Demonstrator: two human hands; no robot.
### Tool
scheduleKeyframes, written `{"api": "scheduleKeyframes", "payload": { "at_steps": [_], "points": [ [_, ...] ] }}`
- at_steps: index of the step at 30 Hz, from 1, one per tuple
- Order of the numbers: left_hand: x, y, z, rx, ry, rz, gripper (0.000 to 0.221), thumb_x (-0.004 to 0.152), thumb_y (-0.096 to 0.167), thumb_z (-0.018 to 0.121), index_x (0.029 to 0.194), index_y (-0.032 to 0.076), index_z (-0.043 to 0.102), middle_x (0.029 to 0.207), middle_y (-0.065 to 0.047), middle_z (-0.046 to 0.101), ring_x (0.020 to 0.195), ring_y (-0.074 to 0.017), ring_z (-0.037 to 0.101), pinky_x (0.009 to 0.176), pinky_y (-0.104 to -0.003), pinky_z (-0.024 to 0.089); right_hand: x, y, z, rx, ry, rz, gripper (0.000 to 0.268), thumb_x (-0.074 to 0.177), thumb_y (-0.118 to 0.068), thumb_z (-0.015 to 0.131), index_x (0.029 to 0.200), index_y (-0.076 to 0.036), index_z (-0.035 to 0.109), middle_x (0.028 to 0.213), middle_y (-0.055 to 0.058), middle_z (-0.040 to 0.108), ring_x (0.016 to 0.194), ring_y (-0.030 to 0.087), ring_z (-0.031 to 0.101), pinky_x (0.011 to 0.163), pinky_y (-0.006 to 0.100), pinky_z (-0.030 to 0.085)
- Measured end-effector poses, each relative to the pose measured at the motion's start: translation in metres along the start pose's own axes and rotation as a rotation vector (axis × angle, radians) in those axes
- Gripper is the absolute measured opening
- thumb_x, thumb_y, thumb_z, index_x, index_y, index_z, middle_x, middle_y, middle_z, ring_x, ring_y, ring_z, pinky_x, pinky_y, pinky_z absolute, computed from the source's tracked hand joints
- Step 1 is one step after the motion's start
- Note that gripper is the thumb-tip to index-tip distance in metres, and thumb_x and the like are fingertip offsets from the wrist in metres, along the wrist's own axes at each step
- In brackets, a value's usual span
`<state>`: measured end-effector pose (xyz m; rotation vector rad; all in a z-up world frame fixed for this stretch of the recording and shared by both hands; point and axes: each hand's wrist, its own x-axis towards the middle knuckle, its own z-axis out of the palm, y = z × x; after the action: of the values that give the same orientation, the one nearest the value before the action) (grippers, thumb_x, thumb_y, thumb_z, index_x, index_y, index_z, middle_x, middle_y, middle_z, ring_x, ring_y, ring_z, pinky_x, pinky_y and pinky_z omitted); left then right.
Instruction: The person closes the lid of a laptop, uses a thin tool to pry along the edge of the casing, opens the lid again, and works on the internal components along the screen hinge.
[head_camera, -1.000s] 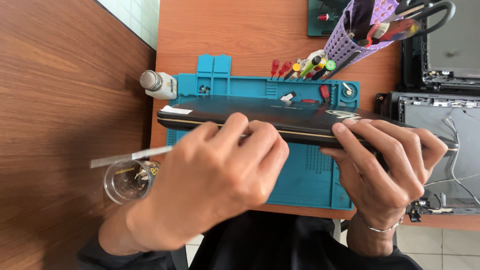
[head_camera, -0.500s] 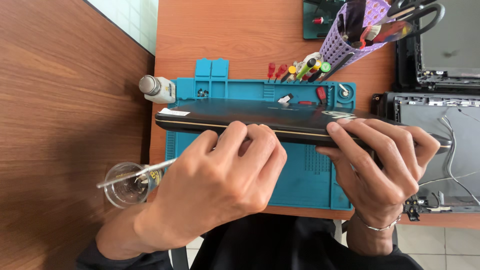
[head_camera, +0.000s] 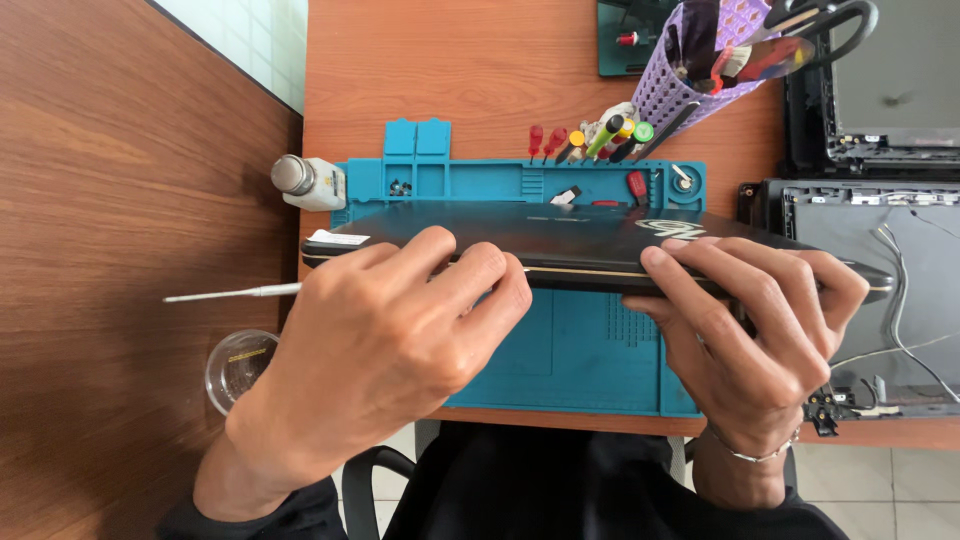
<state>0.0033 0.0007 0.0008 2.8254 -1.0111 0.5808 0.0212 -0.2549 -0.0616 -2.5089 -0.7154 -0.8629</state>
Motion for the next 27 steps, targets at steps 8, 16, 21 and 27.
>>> {"api": "scheduleKeyframes", "payload": {
  "at_steps": [8, 16, 21, 27],
  "points": [
    [-0.002, 0.006, 0.002, 0.083, 0.055, -0.013, 0.007, 0.086, 0.007, 0.073, 0.093, 0.006, 0.072, 0.087, 0.0, 0.061, 0.075, -0.012, 0.059, 0.055, -0.024, 0.048, 0.001, 0.001, 0.002, 0.0, 0.009, -0.001, 0.032, 0.078, -0.028, 0.092, 0.106, -0.017, 0.081, 0.103, -0.002, 0.074, 0.098, 0.019, 0.068, 0.096, 0.039, 0.038],
    [0.003, 0.016, 0.0, 0.358, 0.095, 0.035, 0.005, 0.087, 0.007, 0.069, 0.09, 0.004, 0.072, 0.084, 0.0, 0.061, 0.07, -0.01, 0.056, 0.05, -0.021, 0.04, 0.004, 0.002, 0.002, 0.002, 0.002, 0.002, 0.033, 0.077, -0.027, 0.092, 0.106, -0.014, 0.081, 0.104, 0.0, 0.075, 0.098, 0.021, 0.069, 0.095, 0.04, 0.039],
    [0.003, 0.008, 0.001, 0.24, 0.116, 0.029, 0.004, 0.086, 0.008, 0.071, 0.09, 0.006, 0.072, 0.082, 0.001, 0.06, 0.07, -0.0086, 0.056, 0.049, -0.02, 0.043, 0.002, 0.0, 0.001, 0.006, 0.001, -0.001, 0.032, 0.08, -0.025, 0.091, 0.109, -0.015, 0.081, 0.107, -0.002, 0.074, 0.102, 0.02, 0.068, 0.097, 0.037, 0.038],
    [-0.003, -0.002, 0.001, 0.039, 0.027, 0.023, 0.01, 0.084, 0.009, 0.072, 0.093, 0.008, 0.073, 0.085, 0.002, 0.061, 0.072, -0.0112, 0.057, 0.054, -0.024, 0.048, 0.002, -0.001, 0.0, 0.011, 0.002, 0.0, 0.035, 0.078, -0.025, 0.093, 0.109, -0.014, 0.081, 0.106, -0.002, 0.075, 0.1, 0.02, 0.068, 0.098, 0.039, 0.039]
  ]
}}
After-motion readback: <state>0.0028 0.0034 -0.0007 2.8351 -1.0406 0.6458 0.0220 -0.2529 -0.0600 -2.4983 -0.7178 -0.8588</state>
